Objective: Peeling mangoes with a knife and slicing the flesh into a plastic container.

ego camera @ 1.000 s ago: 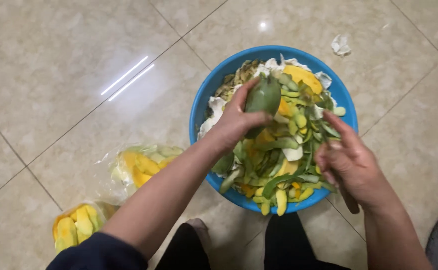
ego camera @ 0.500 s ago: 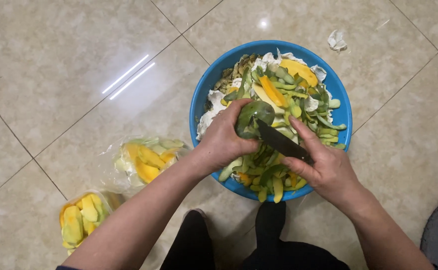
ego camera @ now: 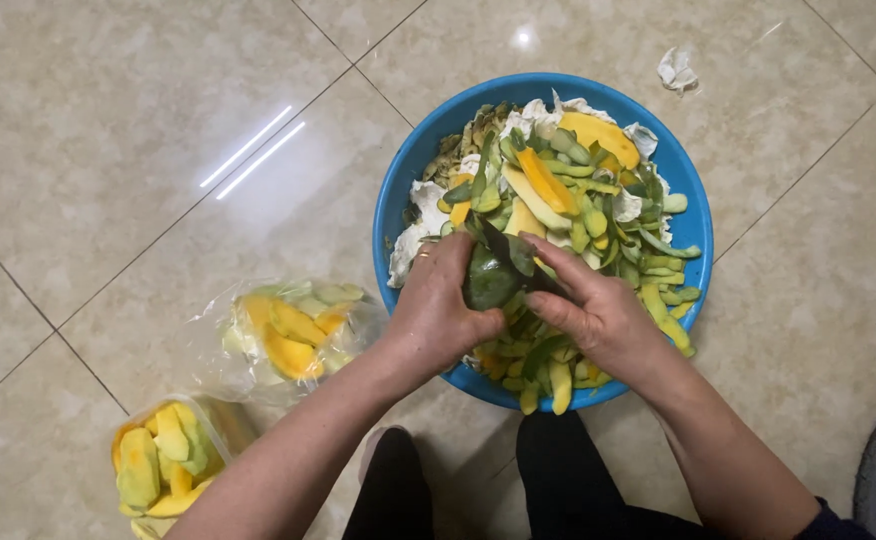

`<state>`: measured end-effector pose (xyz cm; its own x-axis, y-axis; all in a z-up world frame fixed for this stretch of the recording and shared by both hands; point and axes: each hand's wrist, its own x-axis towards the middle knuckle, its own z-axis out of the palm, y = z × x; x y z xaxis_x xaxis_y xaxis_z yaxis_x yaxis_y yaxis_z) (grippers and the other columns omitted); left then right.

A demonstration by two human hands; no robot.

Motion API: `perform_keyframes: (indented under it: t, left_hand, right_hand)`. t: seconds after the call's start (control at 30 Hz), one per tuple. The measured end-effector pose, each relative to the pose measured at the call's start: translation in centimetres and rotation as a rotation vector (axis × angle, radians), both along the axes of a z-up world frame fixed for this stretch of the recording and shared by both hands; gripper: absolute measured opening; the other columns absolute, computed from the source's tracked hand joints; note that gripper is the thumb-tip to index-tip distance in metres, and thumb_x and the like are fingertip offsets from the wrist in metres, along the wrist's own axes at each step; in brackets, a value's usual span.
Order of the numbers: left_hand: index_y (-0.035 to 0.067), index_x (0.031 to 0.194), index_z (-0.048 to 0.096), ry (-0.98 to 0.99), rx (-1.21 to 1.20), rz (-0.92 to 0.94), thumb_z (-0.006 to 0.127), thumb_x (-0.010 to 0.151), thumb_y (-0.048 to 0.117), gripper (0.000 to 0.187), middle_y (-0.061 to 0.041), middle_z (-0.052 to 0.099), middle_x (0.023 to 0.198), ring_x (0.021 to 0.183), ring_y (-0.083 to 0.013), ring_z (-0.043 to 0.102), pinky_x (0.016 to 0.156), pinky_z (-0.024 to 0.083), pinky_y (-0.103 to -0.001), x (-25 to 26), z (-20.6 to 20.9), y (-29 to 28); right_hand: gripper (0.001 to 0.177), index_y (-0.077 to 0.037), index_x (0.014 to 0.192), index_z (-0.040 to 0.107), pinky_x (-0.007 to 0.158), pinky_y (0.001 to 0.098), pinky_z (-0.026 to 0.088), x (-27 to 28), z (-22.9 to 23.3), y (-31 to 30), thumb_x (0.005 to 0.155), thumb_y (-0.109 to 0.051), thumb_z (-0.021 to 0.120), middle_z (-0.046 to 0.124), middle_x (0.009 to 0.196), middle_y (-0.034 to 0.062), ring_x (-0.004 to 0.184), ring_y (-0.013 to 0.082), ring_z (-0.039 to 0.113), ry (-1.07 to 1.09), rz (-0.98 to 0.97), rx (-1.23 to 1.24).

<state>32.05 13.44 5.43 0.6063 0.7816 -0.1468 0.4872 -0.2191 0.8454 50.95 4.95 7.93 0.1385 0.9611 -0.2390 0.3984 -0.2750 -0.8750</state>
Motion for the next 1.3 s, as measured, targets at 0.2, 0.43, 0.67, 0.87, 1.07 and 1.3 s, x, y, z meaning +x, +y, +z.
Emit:
perform_keyframes:
  t: [0.2,0.43,0.67,0.87,1.07,1.3]
  left_hand:
    - [0.012,0.139,0.060,-0.152,0.183,-0.091,0.081,0.054,0.021,0.088,-0.016,0.069,0.122,0.118,-0.0446,0.061,0.100,0.051,-0.054,1.2,-3.2,-2.3]
    - [0.020,0.145,0.054,-0.363,0.324,-0.081,0.078,0.057,0.009,0.093,-0.012,0.053,0.142,0.136,-0.0393,0.051,0.112,0.043,-0.048,1.1,-5.4,-1.7]
    - [0.025,0.166,0.015,-0.334,0.055,-0.116,0.075,0.070,0.010,0.114,-0.026,0.012,0.169,0.159,-0.0500,0.007,0.125,0.006,-0.074,0.9,-1.1,-0.3]
    - [0.010,0.153,0.022,-0.774,-1.124,0.495,0.065,0.088,0.050,0.088,-0.031,0.024,0.148,0.132,-0.0554,0.029,0.102,0.034,-0.076,5.5,-3.6,1.5]
    - [0.006,0.114,0.062,-0.945,-1.554,0.844,0.080,0.084,0.034,0.045,-0.023,0.071,0.102,0.092,-0.0456,0.074,0.076,0.061,-0.065,9.3,-8.4,4.6]
    - [0.000,0.114,0.058,-0.960,-1.583,0.997,0.081,0.083,0.028,0.048,-0.025,0.066,0.099,0.084,-0.0438,0.072,0.067,0.063,-0.054,9.2,-8.5,4.9]
  right_hand:
    - [0.073,0.001,0.139,0.058,0.028,0.0262,0.041,2.6,-4.7,2.0,0.095,-0.058,0.062,0.062,0.069,0.0143,0.032,0.0114,0.044,0.626,-0.141,-0.351]
    - [0.075,-0.007,0.143,0.054,0.026,0.0240,0.038,3.3,-10.9,-1.5,0.097,-0.066,0.057,0.073,0.094,0.0217,0.034,0.0102,0.042,1.033,-0.316,-0.326]
    - [0.048,-0.004,0.106,0.068,0.029,0.0245,0.040,3.7,-11.2,-0.5,0.100,-0.051,0.065,0.079,0.082,0.0188,0.032,0.0099,0.040,1.263,-0.251,-0.159]
    - [0.058,0.000,0.124,0.058,0.030,0.0306,0.041,3.2,-6.6,0.7,0.102,-0.053,0.059,0.069,0.066,0.0197,0.032,0.0153,0.043,0.796,-0.185,-0.024]
    - [0.079,-0.010,0.163,0.037,0.041,0.0379,0.051,4.5,-0.6,0.2,0.094,-0.043,0.056,0.070,0.082,0.0204,0.042,0.0252,0.056,0.175,-0.073,-0.026]
    - [0.086,-0.028,0.157,0.051,0.085,0.0554,0.061,3.6,-1.6,-0.5,0.078,-0.042,0.083,0.079,0.120,0.0137,0.104,0.0433,0.073,-0.237,0.171,0.101]
